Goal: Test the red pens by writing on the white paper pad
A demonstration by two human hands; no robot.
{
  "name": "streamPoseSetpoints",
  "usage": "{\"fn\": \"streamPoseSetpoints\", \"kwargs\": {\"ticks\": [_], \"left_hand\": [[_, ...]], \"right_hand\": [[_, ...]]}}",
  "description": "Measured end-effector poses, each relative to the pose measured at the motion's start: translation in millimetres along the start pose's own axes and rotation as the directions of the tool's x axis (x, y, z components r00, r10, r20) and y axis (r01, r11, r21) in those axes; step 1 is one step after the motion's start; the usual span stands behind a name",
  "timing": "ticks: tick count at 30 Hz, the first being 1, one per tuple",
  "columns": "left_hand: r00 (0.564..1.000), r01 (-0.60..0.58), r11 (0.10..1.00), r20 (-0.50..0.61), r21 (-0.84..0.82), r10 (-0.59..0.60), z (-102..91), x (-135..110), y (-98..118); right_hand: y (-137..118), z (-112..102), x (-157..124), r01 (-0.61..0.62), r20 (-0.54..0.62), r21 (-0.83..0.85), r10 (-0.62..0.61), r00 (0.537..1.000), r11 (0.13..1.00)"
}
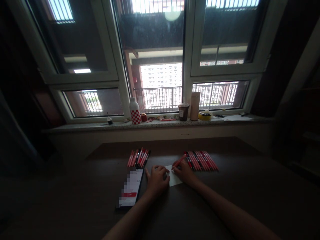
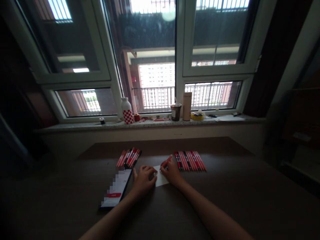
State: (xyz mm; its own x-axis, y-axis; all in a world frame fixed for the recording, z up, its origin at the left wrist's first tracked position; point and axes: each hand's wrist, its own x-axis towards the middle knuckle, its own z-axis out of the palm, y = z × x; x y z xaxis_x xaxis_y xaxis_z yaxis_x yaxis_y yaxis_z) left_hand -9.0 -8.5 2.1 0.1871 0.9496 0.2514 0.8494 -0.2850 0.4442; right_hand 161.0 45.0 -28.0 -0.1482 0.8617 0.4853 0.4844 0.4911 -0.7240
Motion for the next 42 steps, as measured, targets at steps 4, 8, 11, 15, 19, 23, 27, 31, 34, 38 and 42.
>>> {"fn": "streamPoseSetpoints", "kwargs": {"ticks": [4,8,11,15,19,23,27,31,34,38,42], "left_hand": [[1.0,0.004,1.0,0.009,0.031,-0.004,-0.8,0.2,0.4],[1.0,0.004,0.998,0.027,0.069,-0.006,-2.0,-0.2,2.0],[0.999,0.013,0.996,0.036,0.089,-0.016,-2.8,-0.2,2.8],[0.999,0.01,0.997,0.034,0.075,-0.012,-2.5,0.5,1.7],[1.0,0.002,0.999,0.005,0.04,-0.002,-0.2,0.9,-0.1],[1.0,0.007,1.0,-0.003,0.029,-0.007,1.0,0.7,-0.1],[1.0,0.009,0.999,0.008,0.043,-0.009,0.1,0.5,0.6],[1.0,0.01,0.998,0.019,0.067,-0.011,-0.7,0.5,0.9],[1.0,0.013,0.997,0.019,0.07,-0.014,-0.5,0.5,1.2],[1.0,0.015,0.997,0.019,0.077,-0.017,-0.1,0.1,1.3],[1.0,0.004,0.999,-0.002,0.044,-0.004,0.6,-0.3,0.3]], "right_hand": [[2.3,0.5,-0.2,0.025,-0.025,0.018,-0.025,0.999,1.0],[2.3,0.3,0.0,0.011,-0.045,0.02,-0.01,0.999,1.0],[1.6,0.1,0.1,0.007,-0.052,0.013,-0.007,0.999,1.0],[2.3,0.1,0.0,-0.001,-0.06,0.01,0.002,0.998,1.0],[4.0,0.4,-0.1,0.004,-0.075,0.018,-0.003,0.997,1.0],[4.3,-0.3,0.1,0.005,-0.092,0.023,-0.003,0.996,1.0],[4.7,-0.7,0.5,-0.012,-0.098,0.018,0.014,0.995,1.0],[5.5,0.1,0.5,-0.007,-0.106,0.015,0.009,0.994,1.0],[6.5,0.4,0.5,-0.011,-0.11,0.014,0.013,0.994,1.0],[9.1,0.3,0.7,-0.017,-0.111,-0.003,0.017,0.994,1.0],[10.1,-0.5,0.6,-0.029,-0.113,0.043,0.034,0.993,0.999]]}}
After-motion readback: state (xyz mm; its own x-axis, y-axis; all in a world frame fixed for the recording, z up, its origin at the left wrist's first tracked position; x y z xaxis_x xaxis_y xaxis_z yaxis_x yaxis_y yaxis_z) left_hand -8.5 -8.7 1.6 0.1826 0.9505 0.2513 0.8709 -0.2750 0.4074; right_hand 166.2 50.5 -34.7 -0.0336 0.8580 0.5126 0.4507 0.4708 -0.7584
